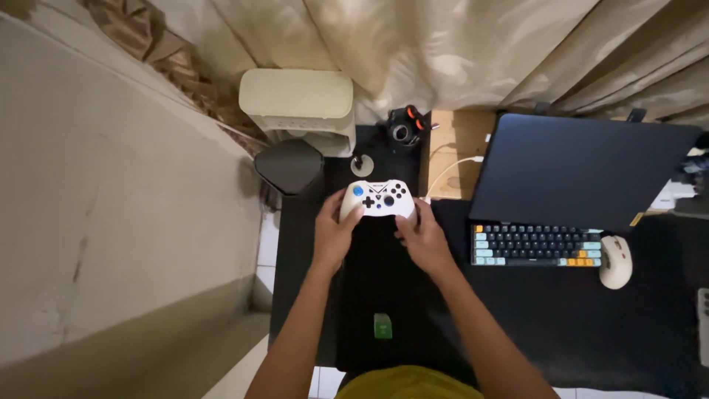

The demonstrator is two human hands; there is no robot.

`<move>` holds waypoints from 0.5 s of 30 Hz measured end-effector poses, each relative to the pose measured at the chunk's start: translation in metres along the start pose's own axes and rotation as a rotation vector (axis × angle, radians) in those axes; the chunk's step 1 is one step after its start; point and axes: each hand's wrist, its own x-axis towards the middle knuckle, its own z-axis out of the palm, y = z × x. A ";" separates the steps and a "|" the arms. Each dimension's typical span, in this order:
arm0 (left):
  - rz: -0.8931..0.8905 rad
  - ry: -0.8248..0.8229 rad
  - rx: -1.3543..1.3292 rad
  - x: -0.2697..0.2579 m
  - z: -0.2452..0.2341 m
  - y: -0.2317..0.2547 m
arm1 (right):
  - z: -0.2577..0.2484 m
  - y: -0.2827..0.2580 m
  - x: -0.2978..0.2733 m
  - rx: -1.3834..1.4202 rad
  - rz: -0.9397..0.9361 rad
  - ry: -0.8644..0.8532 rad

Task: Organize electronic cables and accessories on a desk before making a bed.

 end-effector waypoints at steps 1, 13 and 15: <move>-0.011 -0.002 0.002 0.004 -0.001 -0.008 | 0.004 -0.003 -0.001 0.000 0.012 0.001; -0.083 0.027 0.079 0.050 -0.003 -0.076 | 0.037 0.048 0.020 0.165 0.143 0.194; -0.148 0.041 0.012 0.058 -0.002 -0.084 | 0.039 0.054 0.023 0.172 0.161 0.200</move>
